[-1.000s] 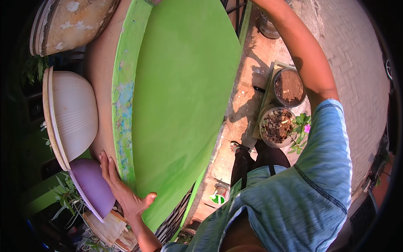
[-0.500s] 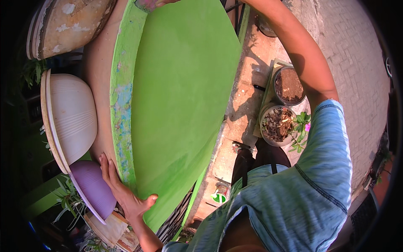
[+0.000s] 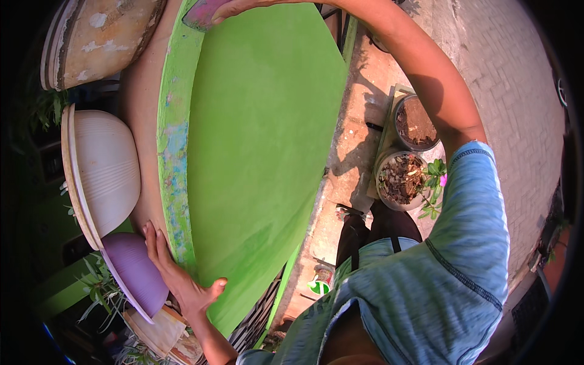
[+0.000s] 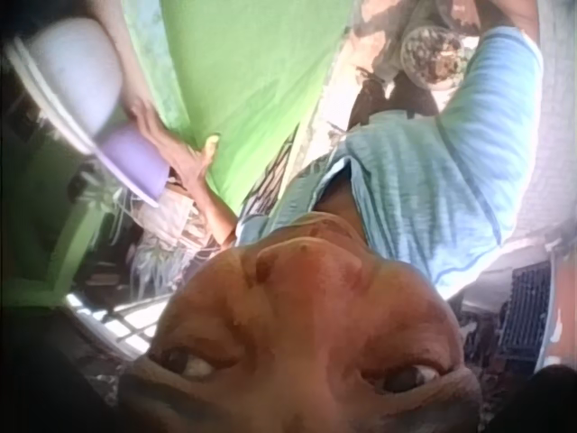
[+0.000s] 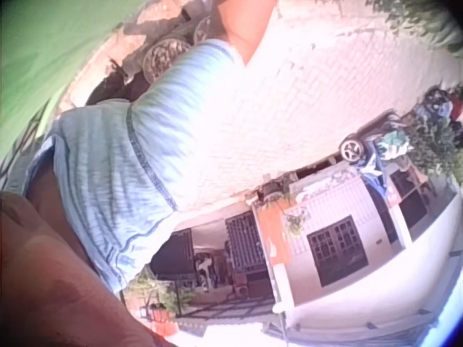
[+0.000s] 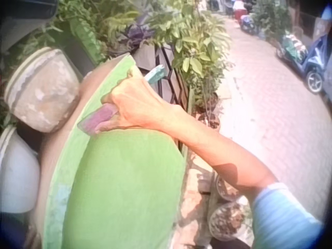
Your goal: The person uses a pink putty knife to spread a white adhesive along the curved edge of a large green sheet. The person holds the sheet steady with one hand while smoothing the adhesive with the other, working along the perimeter.
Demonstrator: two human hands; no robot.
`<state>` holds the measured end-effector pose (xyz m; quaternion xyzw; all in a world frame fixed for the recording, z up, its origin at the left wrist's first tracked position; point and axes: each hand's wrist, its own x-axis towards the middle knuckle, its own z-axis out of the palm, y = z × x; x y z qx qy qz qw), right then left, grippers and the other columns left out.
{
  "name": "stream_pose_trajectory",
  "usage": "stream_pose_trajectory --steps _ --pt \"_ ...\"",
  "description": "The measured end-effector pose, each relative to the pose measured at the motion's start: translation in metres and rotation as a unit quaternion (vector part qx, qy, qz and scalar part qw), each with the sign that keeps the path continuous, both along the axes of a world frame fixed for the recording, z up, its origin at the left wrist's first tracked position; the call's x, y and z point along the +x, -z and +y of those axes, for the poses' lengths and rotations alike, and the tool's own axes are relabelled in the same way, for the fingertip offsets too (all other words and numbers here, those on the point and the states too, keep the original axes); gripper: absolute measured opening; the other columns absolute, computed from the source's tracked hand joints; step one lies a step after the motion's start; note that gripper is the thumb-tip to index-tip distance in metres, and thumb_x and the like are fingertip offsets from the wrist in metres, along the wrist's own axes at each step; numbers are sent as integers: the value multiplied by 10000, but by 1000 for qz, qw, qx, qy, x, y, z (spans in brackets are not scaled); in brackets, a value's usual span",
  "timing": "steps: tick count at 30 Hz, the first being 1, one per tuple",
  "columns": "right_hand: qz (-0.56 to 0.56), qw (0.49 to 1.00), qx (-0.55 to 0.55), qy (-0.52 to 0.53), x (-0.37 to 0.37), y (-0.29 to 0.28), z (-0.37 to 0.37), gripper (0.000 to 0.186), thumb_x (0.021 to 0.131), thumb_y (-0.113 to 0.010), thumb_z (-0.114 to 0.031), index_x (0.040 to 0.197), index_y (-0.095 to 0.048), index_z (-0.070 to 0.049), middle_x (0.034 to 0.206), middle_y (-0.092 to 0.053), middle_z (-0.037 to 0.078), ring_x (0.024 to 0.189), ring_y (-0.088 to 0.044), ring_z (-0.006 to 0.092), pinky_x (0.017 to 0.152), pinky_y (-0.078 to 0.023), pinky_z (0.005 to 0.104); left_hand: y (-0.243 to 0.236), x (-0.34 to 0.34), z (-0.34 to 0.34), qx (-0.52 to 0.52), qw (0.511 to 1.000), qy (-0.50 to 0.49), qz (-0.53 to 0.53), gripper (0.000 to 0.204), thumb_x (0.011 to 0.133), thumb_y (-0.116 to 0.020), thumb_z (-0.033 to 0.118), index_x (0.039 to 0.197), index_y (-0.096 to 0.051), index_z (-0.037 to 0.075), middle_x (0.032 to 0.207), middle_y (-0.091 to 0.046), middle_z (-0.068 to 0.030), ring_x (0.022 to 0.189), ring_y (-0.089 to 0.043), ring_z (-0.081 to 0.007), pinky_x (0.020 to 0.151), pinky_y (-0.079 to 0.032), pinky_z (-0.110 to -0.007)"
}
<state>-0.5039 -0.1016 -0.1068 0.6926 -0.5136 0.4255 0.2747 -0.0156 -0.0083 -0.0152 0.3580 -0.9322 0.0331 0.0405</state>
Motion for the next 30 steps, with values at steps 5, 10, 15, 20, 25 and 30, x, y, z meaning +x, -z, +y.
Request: stream_pose_trajectory --steps 5,10,15,20,25,30 --pt "-17 999 35 30 -8 -7 3 652 737 -769 -682 854 -791 -41 631 -649 175 727 -683 369 1013 -381 545 -1 0 0 -2 1000 3 -6 1240 755 -608 869 1603 -269 31 1616 -253 -314 1498 -273 -510 1192 -249 -655" --pt "11 999 -27 -16 0 -5 -2 655 738 -763 -683 861 -787 -40 649 -662 180 729 -684 375 1022 -374 557 -1 3 -1 -3 1000 7 -8 1238 758 -611 864 1604 -265 30 1615 -255 -318 1496 -274 -513 1192 -246 -655" --pt "14 1000 -24 -4 1 -5 -7 666 716 -777 -686 870 -792 -39 656 -670 186 710 -680 379 1002 -381 557 -1 0 -1 -1 1000 4 0 1231 762 -611 859 1603 -268 28 1614 -258 -319 1495 -274 -515 1193 -243 -656" --pt "-13 1000 20 9 -7 -8 -7 696 693 -785 -703 841 -787 -22 649 -664 180 719 -680 368 982 -386 561 -2 0 0 -4 1000 4 -7 1231 761 -608 864 1599 -272 25 1614 -258 -319 1494 -275 -516 1191 -247 -656" --pt "18 1000 -7 3 -1 -7 -4 706 692 -779 -716 821 -782 -22 645 -656 183 725 -667 366 971 -388 546 -1 2 0 -3 1000 6 0 1233 761 -608 865 1598 -271 25 1614 -256 -319 1493 -276 -516 1188 -256 -654" --pt "4 999 34 7 7 -3 -3 704 670 -788 -713 830 -783 -27 654 -654 197 758 -654 383 953 -390 535 -1 1 -1 -1 1000 4 2 1228 765 -609 861 1597 -272 23 1615 -254 -317 1493 -275 -514 1187 -257 -652"
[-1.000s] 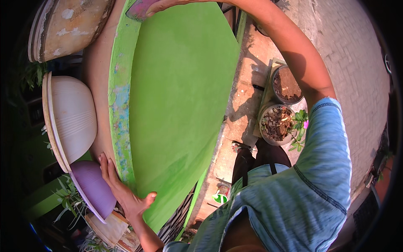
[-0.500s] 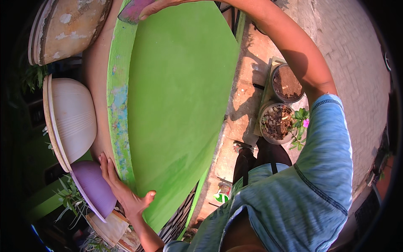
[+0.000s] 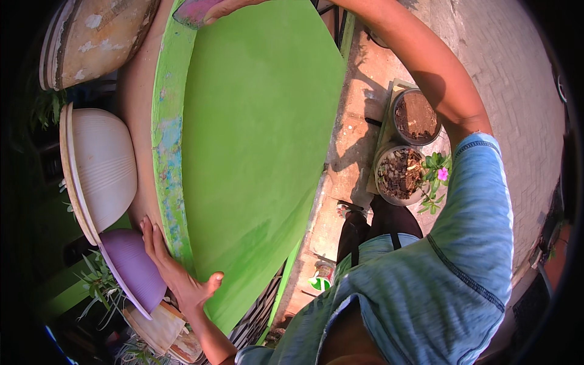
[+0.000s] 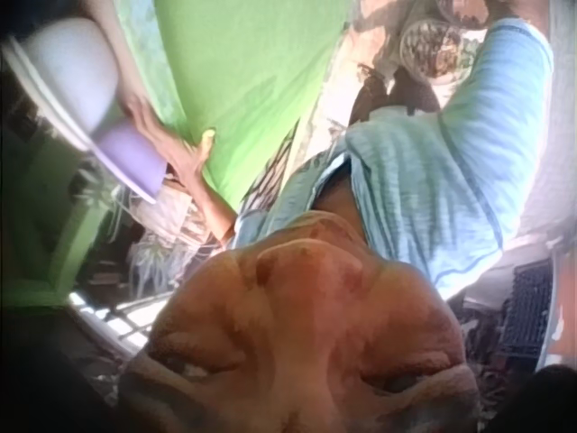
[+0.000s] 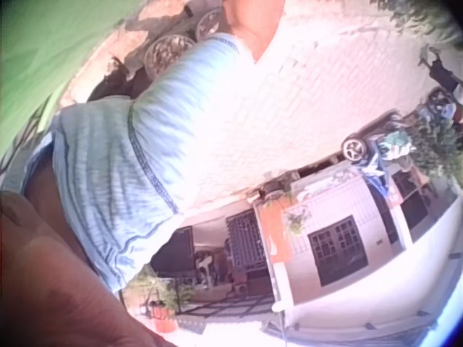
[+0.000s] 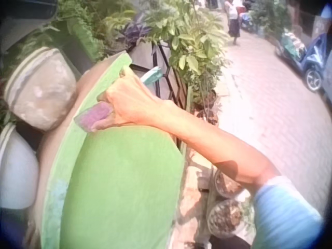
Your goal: The person uses a pink putty knife to spread a white adhesive along the curved edge of a large green sheet. The person holds the sheet steady with one hand while smoothing the adhesive with the other, working along the perimeter.
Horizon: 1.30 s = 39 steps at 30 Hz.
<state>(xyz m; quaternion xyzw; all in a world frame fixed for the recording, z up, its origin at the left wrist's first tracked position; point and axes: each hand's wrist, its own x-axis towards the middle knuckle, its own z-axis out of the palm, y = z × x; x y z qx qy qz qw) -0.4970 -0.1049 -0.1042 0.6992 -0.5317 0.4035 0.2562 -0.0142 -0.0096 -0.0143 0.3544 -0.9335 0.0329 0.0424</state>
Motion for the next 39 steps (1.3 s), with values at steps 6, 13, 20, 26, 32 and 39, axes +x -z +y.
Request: stream_pose_trajectory --steps 6,13,20,26,32,39 --pt "1 999 11 -32 7 4 -3 646 659 -809 -681 803 -776 -52 645 -644 187 681 -627 386 898 -408 519 -1 -3 1 1 1000 -2 -5 1236 762 -607 864 1596 -268 16 1617 -250 -316 1496 -272 -509 1191 -249 -652" --pt "-50 999 -1 -1 -2 4 2 656 661 -811 -684 787 -768 -41 650 -644 193 711 -637 373 891 -408 521 -2 0 1 1 1000 -2 -4 1249 752 -615 866 1597 -266 15 1618 -249 -317 1497 -272 -506 1189 -257 -648" --pt "-72 996 55 -8 -4 -5 10 678 665 -812 -679 784 -760 -13 702 -672 200 724 -641 372 901 -417 507 0 -4 -1 2 1000 0 -1 1250 745 -619 870 1597 -272 23 1617 -255 -317 1498 -272 -508 1188 -260 -648" --pt "-11 986 -152 -71 -4 1 -4 668 656 -823 -662 805 -763 -13 736 -691 194 798 -666 374 975 -409 518 2 -3 -1 1 1000 7 6 1247 745 -619 868 1597 -278 25 1616 -258 -319 1498 -271 -509 1189 -253 -653" --pt "-50 995 -51 -75 18 16 -12 628 633 -849 -626 849 -779 -40 788 -708 189 859 -672 391 1007 -392 545 0 2 6 -12 1000 -7 -9 1244 746 -619 869 1602 -274 35 1617 -255 -312 1502 -265 -506 1191 -254 -650" --pt "-58 997 -49 -31 -2 -1 6 621 636 -844 -631 783 -773 -31 768 -712 190 796 -673 395 972 -431 516 1 -4 1 -5 1000 -2 -7 1260 737 -624 873 1604 -266 32 1618 -252 -310 1504 -263 -504 1192 -252 -649"
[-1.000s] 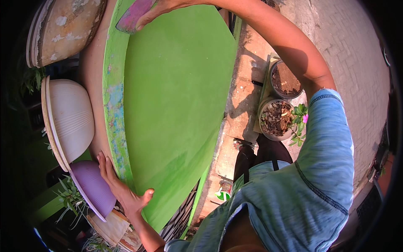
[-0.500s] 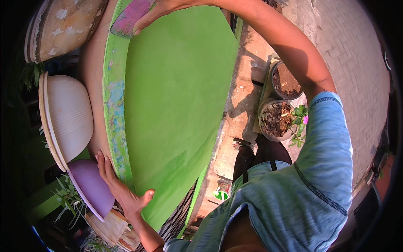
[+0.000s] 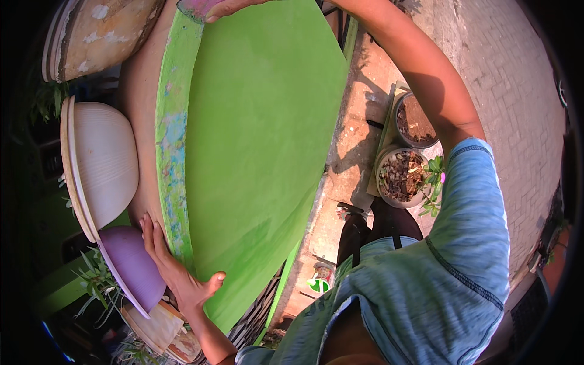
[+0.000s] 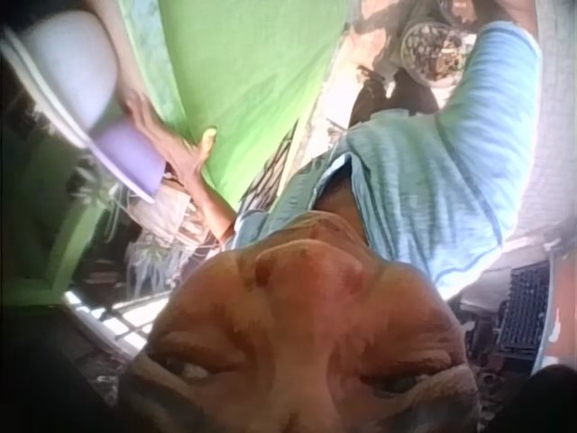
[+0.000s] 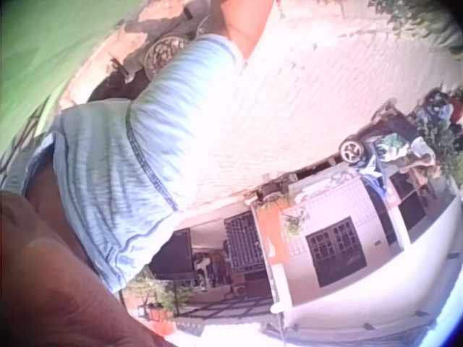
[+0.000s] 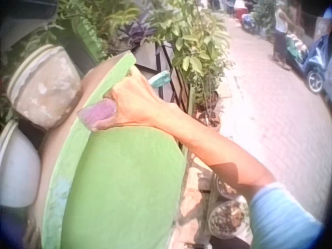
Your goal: The person uses a pink putty knife to spread a white adhesive along the curved edge of a large green sheet. The person holds the sheet steady with one hand while smoothing the adhesive with the other, working along the perimeter.
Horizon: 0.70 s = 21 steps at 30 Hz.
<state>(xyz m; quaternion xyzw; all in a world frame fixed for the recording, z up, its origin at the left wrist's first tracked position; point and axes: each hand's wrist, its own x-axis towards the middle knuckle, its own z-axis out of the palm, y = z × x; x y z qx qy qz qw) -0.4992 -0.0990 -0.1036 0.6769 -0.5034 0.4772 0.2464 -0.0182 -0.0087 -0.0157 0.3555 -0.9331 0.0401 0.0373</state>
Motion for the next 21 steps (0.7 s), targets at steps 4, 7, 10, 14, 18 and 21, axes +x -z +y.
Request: stream_pose_trajectory --steps 4,7,10,14,18,21 --pt "-31 994 101 30 -4 -8 2 640 635 -832 -654 726 -762 -24 730 -698 197 793 -672 399 954 -440 505 -2 3 0 5 1000 0 -2 1261 737 -625 873 1605 -262 32 1622 -245 -312 1503 -262 -507 1194 -249 -647" --pt "28 999 16 33 5 2 -2 650 638 -823 -673 724 -762 -31 683 -683 185 749 -667 393 926 -445 500 -2 3 -1 6 1000 3 1 1261 738 -625 872 1605 -262 31 1625 -241 -313 1502 -262 -508 1195 -245 -647" --pt "38 991 -127 17 -2 -1 -13 667 636 -813 -695 722 -758 -36 659 -673 182 730 -666 389 932 -432 526 -1 1 -3 4 1000 12 1 1260 738 -625 871 1604 -265 31 1624 -242 -314 1502 -261 -509 1195 -243 -648" --pt "6 995 94 17 11 1 -4 678 634 -814 -701 731 -756 -32 665 -675 182 693 -646 387 919 -428 517 -2 7 3 8 1000 -9 1 1257 740 -620 874 1604 -268 31 1621 -247 -315 1502 -260 -510 1194 -243 -650" --pt "13 994 105 38 7 -11 10 680 638 -816 -699 772 -772 -34 682 -687 182 670 -628 377 908 -425 504 0 3 -4 10 1000 14 13 1257 743 -614 876 1605 -265 31 1621 -247 -313 1504 -258 -509 1194 -245 -653" --pt "14 995 -91 27 2 8 -1 681 628 -832 -683 790 -776 -24 704 -699 195 712 -655 374 930 -426 499 -1 -2 -1 6 1000 7 2 1257 744 -613 877 1604 -264 29 1621 -245 -313 1506 -256 -507 1194 -247 -652"
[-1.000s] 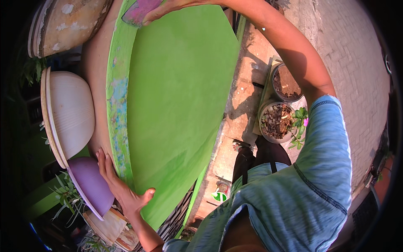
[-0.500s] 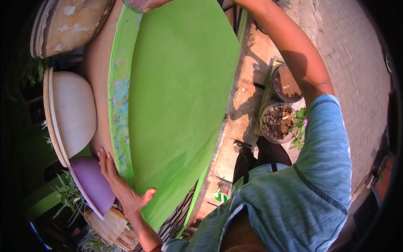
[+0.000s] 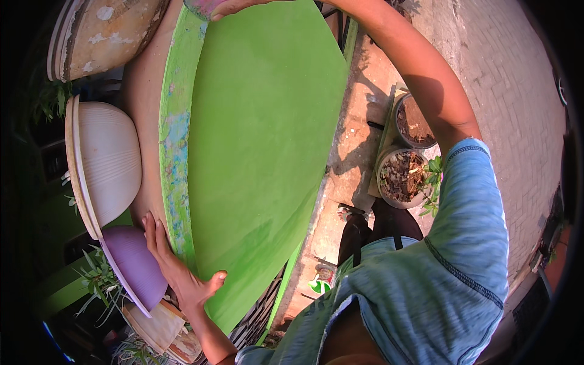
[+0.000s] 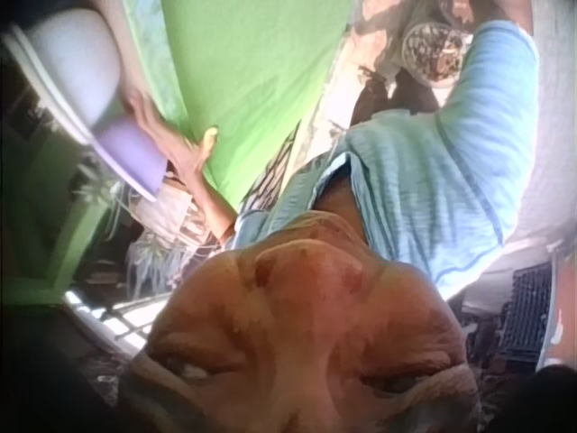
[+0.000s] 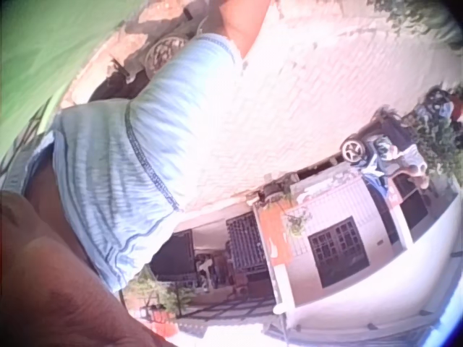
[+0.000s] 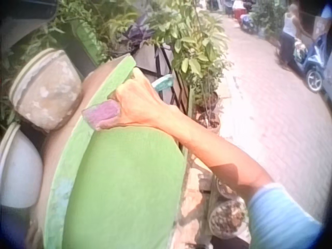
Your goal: The person uses a pink putty knife to spread a white adhesive along the curved edge of a large green sheet. The person holds the sheet steady with one hand while smoothing the adhesive with the other, working along the perimeter.
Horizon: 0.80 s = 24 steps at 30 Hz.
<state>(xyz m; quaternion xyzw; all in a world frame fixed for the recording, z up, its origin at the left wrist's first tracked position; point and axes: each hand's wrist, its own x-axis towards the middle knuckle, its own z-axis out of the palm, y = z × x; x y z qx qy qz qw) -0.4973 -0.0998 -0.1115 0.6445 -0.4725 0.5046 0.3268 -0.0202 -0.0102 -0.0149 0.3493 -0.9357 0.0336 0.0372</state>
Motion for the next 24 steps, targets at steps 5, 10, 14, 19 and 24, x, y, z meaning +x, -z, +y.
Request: stream_pose_trajectory --steps 5,10,14,19,24 --pt "-52 987 149 22 -3 -13 10 674 636 -838 -667 821 -790 -21 736 -713 196 768 -686 375 1001 -419 529 1 -1 -2 2 1000 9 7 1259 745 -612 877 1604 -262 26 1622 -243 -312 1508 -253 -506 1195 -250 -650" --pt "-5 988 155 -23 30 -4 2 671 645 -842 -660 804 -781 -11 747 -716 193 744 -687 398 971 -432 548 0 5 2 -4 1000 -4 -1 1256 748 -612 875 1604 -263 26 1623 -240 -314 1507 -254 -507 1197 -245 -650" --pt "-80 989 128 -3 2 -6 6 657 625 -852 -638 763 -764 -2 790 -719 212 806 -686 409 964 -439 527 0 1 1 5 1000 -2 3 1254 749 -610 876 1603 -265 24 1622 -244 -315 1506 -255 -508 1203 -231 -650" --pt "-14 999 39 -15 0 -13 1 646 604 -853 -641 723 -746 -15 716 -695 198 736 -671 408 961 -437 514 2 -1 0 0 1000 1 8 1250 747 -617 870 1600 -271 24 1621 -249 -313 1509 -250 -505 1206 -216 -658" --pt "-8 985 168 -22 14 -19 3 667 589 -843 -676 658 -709 -27 599 -636 177 639 -636 400 937 -441 514 1 1 2 0 1000 -7 5 1252 742 -624 869 1597 -274 25 1617 -255 -311 1509 -251 -504 1205 -214 -664"
